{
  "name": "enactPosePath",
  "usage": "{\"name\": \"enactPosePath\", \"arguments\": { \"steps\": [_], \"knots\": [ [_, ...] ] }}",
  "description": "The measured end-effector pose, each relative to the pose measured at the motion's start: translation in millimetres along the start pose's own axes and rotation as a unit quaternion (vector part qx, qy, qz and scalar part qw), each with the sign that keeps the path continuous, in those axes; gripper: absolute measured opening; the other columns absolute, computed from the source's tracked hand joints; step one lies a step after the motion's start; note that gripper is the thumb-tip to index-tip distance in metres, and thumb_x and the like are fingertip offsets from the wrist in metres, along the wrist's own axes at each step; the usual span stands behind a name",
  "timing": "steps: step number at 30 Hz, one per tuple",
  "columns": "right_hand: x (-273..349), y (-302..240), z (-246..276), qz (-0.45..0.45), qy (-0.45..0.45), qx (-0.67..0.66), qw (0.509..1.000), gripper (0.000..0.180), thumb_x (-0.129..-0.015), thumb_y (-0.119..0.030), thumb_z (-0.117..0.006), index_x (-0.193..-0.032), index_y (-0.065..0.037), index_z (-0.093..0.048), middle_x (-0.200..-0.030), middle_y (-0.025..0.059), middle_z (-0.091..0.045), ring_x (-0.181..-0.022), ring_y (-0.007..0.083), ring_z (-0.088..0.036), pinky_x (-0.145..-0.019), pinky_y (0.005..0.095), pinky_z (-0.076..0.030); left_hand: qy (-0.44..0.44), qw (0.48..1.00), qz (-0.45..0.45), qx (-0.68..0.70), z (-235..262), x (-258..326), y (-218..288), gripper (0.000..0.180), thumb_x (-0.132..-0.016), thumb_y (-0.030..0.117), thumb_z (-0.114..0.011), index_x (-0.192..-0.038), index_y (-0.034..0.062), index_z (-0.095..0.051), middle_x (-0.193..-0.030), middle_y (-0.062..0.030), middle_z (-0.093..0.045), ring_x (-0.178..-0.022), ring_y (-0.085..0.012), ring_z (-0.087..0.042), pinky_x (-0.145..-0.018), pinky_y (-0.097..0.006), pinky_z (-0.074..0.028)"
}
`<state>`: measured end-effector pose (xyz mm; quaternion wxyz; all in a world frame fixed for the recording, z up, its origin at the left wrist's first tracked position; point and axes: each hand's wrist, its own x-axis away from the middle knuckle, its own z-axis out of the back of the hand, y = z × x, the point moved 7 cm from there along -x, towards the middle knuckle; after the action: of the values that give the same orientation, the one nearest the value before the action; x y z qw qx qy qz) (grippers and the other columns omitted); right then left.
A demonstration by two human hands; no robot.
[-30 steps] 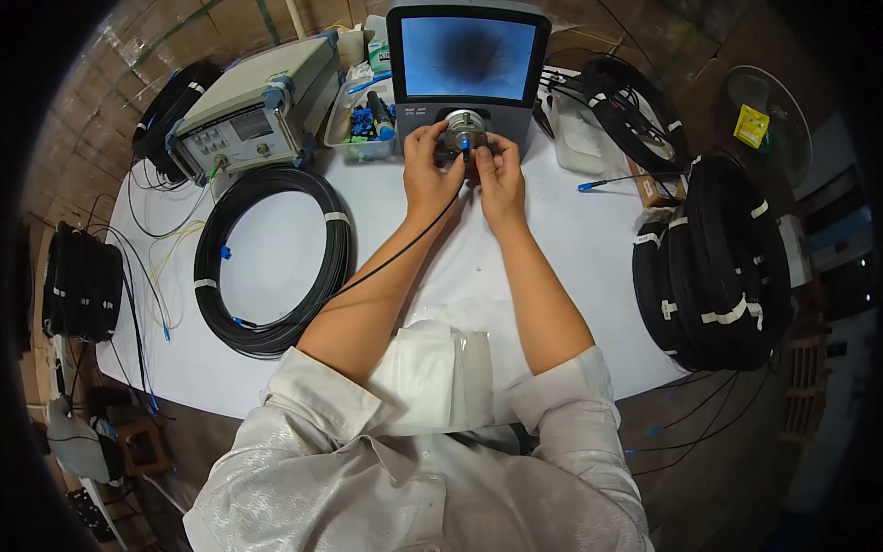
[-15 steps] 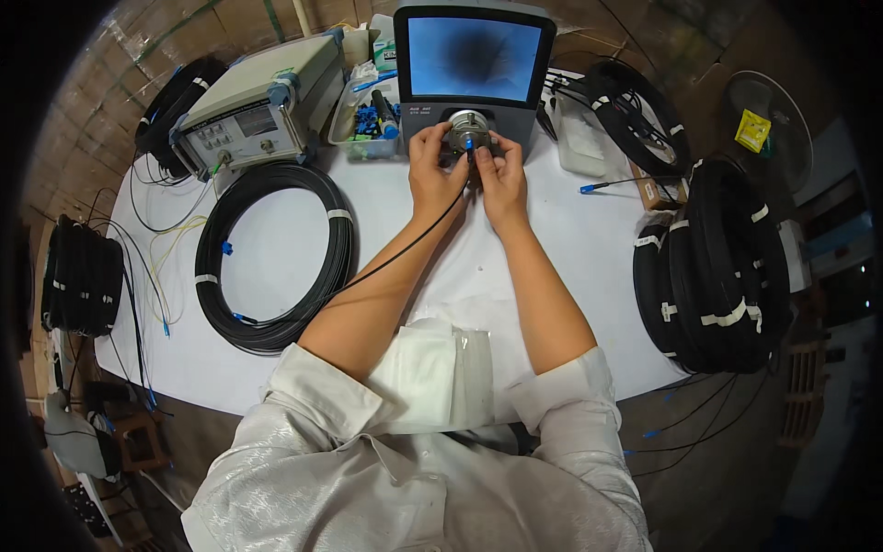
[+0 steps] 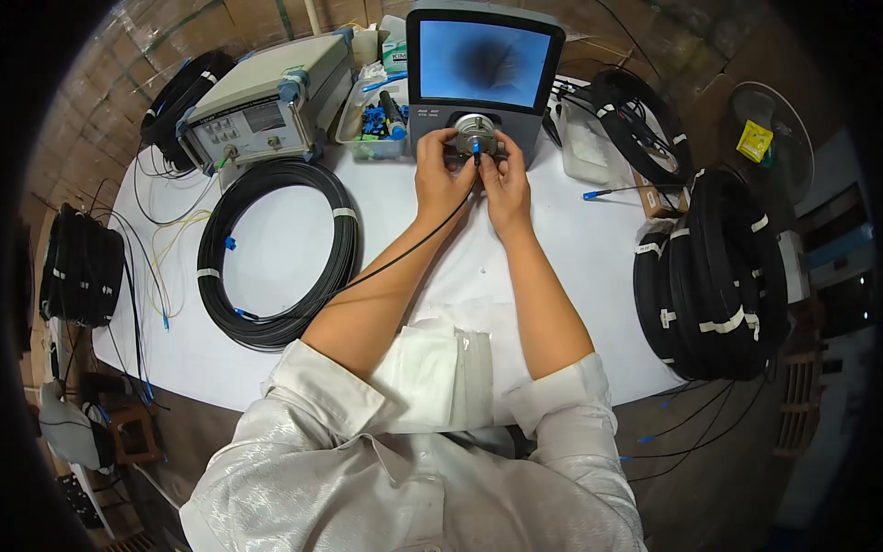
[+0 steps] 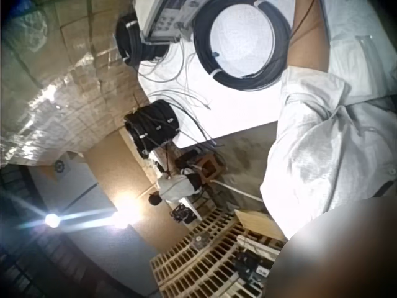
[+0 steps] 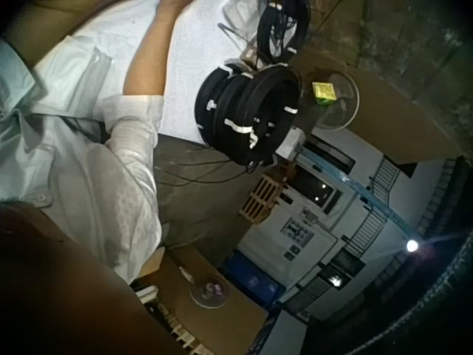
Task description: Inspecting and cleaning cable connectors using a digital microscope at a factory workbench.
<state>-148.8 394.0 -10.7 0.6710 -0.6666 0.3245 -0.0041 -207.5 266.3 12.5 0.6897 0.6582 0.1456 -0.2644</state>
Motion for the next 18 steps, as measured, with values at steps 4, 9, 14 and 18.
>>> {"name": "enactPosePath", "arguments": {
  "steps": [4,9,14,18],
  "knots": [
    [0.8,1.2,-3.6,-0.010,0.003,-0.009,1.000,0.050,-0.110,-0.022,-0.059,-0.152,-0.003,-0.040,-0.113,0.0115,-0.072,-0.098,0.0128,-0.067,-0.085,0.0250,-0.053,0.015,1.000,-0.010,0.002,3.3,0.0,-0.9,0.054,-0.081,0.006,-0.082,-0.130,0.0067,-0.059,-0.129,-0.0154,-0.056,-0.112,-0.0346,-0.064,-0.091,-0.041,-0.055],
    [-0.3,3.5,-1.8,-0.014,0.025,-0.047,0.998,0.048,-0.110,-0.021,-0.059,-0.150,-0.003,-0.040,-0.108,0.0119,-0.073,-0.095,0.0124,-0.067,-0.080,0.0248,-0.053,0.020,1.000,-0.011,0.011,0.8,0.3,-1.3,0.054,-0.081,0.006,-0.082,-0.131,0.0059,-0.063,-0.128,-0.0151,-0.057,-0.111,-0.0343,-0.063,-0.091,-0.040,-0.054],
    [-1.2,8.6,2.9,-0.014,0.023,-0.015,1.000,0.046,-0.110,-0.022,-0.060,-0.148,-0.003,-0.041,-0.106,0.0117,-0.073,-0.089,0.0121,-0.067,-0.077,0.0245,-0.052,0.011,1.000,-0.013,0.009,-1.1,0.5,-0.5,0.055,-0.083,0.007,-0.081,-0.135,0.0056,-0.062,-0.129,-0.0156,-0.056,-0.113,-0.0344,-0.063,-0.092,-0.039,-0.054],
    [-0.3,8.4,3.2,-0.018,0.022,0.006,1.000,0.045,-0.110,-0.023,-0.060,-0.147,-0.003,-0.043,-0.099,0.0086,-0.072,-0.082,0.0095,-0.064,-0.073,0.0227,-0.050,0.004,1.000,-0.017,0.015,-1.2,0.0,0.2,0.056,-0.084,0.006,-0.079,-0.137,0.0052,-0.061,-0.130,-0.0169,-0.056,-0.114,-0.0352,-0.063,-0.094,-0.040,-0.054]
  ]
}}
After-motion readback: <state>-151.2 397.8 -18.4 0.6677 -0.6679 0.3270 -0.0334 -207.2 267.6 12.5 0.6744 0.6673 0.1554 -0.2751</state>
